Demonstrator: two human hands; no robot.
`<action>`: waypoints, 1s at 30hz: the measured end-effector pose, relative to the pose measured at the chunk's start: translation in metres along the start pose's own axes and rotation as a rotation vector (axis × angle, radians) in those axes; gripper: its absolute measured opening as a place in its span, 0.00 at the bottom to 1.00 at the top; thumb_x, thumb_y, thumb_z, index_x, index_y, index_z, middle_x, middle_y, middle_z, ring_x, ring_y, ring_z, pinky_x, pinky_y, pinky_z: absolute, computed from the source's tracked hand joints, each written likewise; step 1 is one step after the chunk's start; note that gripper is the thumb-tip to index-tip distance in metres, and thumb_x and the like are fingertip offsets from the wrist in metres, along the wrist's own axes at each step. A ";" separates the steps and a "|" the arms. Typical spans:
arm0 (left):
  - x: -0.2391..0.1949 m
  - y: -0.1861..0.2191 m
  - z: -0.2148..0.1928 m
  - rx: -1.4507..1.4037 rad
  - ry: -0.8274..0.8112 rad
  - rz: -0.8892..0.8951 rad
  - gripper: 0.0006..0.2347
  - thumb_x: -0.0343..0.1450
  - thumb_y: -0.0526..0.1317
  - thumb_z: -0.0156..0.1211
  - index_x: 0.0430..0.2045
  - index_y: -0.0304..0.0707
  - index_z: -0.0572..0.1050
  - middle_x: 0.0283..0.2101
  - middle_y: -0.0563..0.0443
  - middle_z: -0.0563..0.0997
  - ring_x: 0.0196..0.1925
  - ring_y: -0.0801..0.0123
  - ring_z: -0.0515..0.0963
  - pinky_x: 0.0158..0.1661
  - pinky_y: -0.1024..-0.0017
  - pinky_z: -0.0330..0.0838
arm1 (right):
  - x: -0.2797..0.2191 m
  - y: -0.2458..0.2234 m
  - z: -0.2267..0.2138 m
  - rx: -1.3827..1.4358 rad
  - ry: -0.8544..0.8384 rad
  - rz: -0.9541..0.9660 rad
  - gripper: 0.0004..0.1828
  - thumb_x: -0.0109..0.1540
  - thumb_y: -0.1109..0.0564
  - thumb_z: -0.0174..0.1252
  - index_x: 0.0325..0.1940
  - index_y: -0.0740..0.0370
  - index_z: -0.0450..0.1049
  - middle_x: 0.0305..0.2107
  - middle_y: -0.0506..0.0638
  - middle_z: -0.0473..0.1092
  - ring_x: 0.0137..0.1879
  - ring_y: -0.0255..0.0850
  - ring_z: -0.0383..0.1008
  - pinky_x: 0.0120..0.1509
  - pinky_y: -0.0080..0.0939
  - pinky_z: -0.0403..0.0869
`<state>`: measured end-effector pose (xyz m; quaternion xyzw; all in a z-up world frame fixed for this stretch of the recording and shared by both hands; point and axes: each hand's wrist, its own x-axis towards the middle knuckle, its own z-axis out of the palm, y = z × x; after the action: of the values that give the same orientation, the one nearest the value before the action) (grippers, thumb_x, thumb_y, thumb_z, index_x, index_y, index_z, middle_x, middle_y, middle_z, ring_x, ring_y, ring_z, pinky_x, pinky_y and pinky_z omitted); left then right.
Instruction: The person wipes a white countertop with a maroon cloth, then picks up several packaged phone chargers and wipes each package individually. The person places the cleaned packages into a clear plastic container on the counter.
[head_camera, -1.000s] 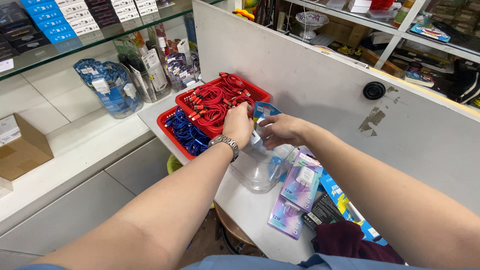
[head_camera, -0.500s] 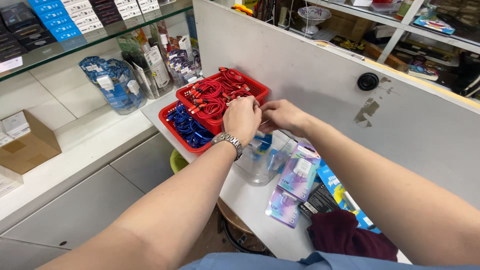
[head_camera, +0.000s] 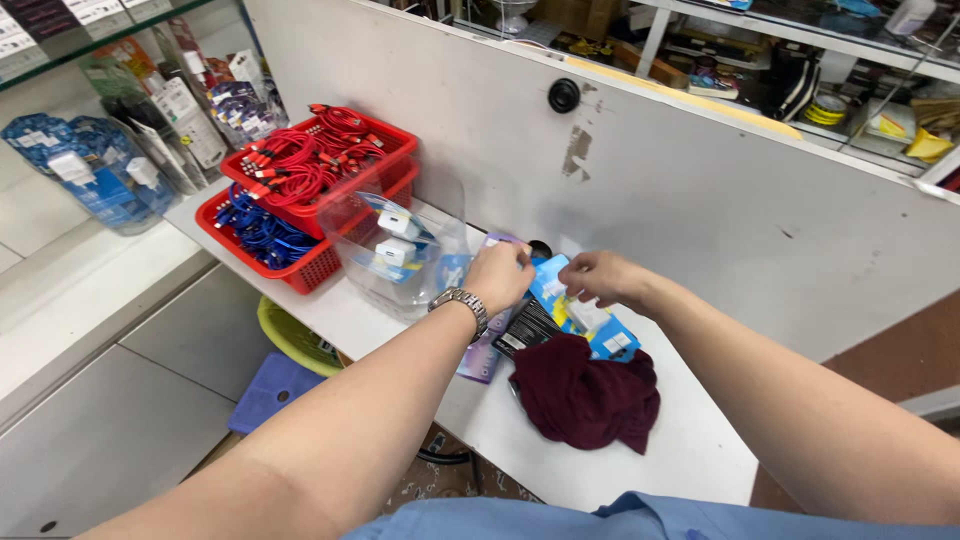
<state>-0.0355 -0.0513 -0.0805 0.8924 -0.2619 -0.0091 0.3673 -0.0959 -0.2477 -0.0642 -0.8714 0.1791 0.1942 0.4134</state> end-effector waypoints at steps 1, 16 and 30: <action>-0.003 -0.004 0.016 0.028 -0.097 -0.086 0.10 0.64 0.42 0.64 0.33 0.38 0.84 0.36 0.35 0.83 0.43 0.46 0.83 0.48 0.57 0.76 | -0.012 0.012 0.004 -0.109 -0.052 0.016 0.32 0.56 0.37 0.62 0.61 0.52 0.77 0.51 0.52 0.75 0.55 0.45 0.74 0.58 0.50 0.76; -0.009 -0.040 0.147 -0.557 -0.128 -0.700 0.17 0.70 0.42 0.64 0.47 0.28 0.81 0.51 0.31 0.82 0.55 0.37 0.80 0.54 0.41 0.70 | -0.109 0.096 0.039 -0.033 0.178 -0.247 0.27 0.53 0.54 0.64 0.57 0.60 0.73 0.46 0.58 0.79 0.54 0.51 0.80 0.60 0.48 0.77; -0.022 0.019 0.145 -1.116 -0.362 -1.053 0.30 0.71 0.49 0.59 0.69 0.46 0.58 0.72 0.36 0.65 0.76 0.47 0.55 0.71 0.48 0.52 | -0.062 0.113 0.033 -0.124 0.182 0.076 0.61 0.46 0.42 0.74 0.78 0.47 0.50 0.60 0.55 0.70 0.65 0.49 0.71 0.70 0.47 0.71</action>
<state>-0.0938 -0.1467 -0.1781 0.5673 0.1829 -0.4573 0.6599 -0.2085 -0.2797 -0.1268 -0.9018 0.2366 0.1408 0.3331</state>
